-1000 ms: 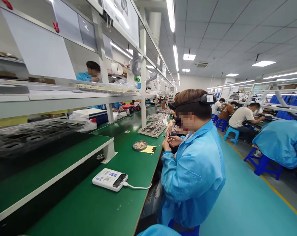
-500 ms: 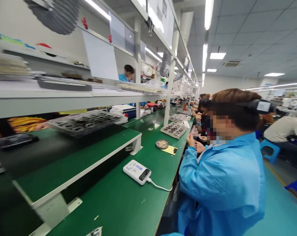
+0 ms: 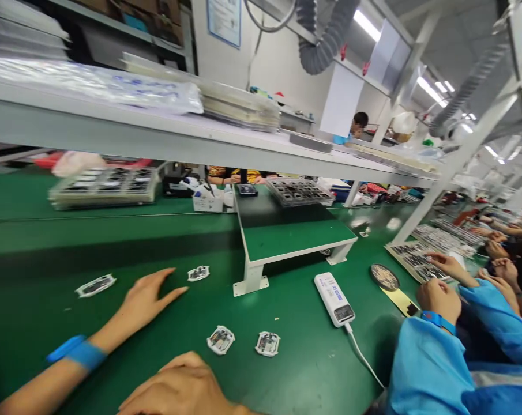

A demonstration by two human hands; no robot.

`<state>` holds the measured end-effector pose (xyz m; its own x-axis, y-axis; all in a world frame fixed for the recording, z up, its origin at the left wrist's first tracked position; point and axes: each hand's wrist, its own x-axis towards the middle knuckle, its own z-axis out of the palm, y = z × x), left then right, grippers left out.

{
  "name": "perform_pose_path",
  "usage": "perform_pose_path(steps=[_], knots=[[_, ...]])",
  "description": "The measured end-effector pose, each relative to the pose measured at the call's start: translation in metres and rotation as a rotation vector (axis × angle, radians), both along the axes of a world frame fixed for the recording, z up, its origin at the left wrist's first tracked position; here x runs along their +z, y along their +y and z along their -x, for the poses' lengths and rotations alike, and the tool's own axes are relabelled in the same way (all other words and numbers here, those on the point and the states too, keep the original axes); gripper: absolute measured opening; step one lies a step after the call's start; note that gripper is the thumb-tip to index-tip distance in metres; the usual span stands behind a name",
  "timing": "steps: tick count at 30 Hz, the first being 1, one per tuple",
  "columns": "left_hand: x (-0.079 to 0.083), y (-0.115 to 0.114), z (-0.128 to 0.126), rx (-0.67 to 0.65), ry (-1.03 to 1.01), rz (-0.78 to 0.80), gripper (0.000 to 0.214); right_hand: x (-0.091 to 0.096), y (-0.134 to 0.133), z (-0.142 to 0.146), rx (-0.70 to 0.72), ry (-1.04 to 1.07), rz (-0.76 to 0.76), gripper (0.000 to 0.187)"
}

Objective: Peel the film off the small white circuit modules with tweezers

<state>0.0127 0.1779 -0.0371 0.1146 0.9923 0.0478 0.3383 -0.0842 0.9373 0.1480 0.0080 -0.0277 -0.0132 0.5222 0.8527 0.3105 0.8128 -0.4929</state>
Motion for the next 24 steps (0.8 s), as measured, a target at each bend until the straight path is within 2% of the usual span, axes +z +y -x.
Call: perform_pose_path(steps=[2, 4, 7, 9, 14, 18, 21, 24], knots=[[-0.008, 0.009, -0.011, 0.030, 0.086, -0.061, 0.070, 0.003, 0.000, -0.001, 0.016, -0.013, -0.003, 0.031], [-0.010, 0.016, -0.024, 0.036, 0.137, -0.102, 0.063, 0.008, -0.001, -0.004, 0.026, -0.024, -0.001, 0.027], [-0.005, 0.016, -0.034, 0.021, 0.153, -0.130, 0.050, 0.014, -0.002, -0.009, 0.048, -0.056, 0.030, 0.021], [0.000, 0.008, -0.034, 0.017, 0.123, -0.124, 0.048, 0.018, -0.004, -0.012, 0.064, -0.084, 0.051, 0.016], [0.000, -0.037, -0.026, 0.016, -0.068, 0.013, 0.055, 0.023, -0.006, -0.020, 0.045, -0.023, 0.168, 0.007], [-0.002, -0.085, -0.014, -0.007, -0.241, 0.180, 0.062, 0.022, -0.005, -0.026, 0.005, 0.058, 0.396, 0.005], [0.003, -0.122, -0.001, -0.040, -0.301, 0.327, 0.059, 0.019, -0.002, -0.029, 0.041, 0.123, 0.592, 0.006], [0.012, -0.150, 0.009, -0.052, -0.333, 0.462, 0.053, 0.015, 0.000, -0.029, 0.113, 0.187, 0.718, 0.010]])
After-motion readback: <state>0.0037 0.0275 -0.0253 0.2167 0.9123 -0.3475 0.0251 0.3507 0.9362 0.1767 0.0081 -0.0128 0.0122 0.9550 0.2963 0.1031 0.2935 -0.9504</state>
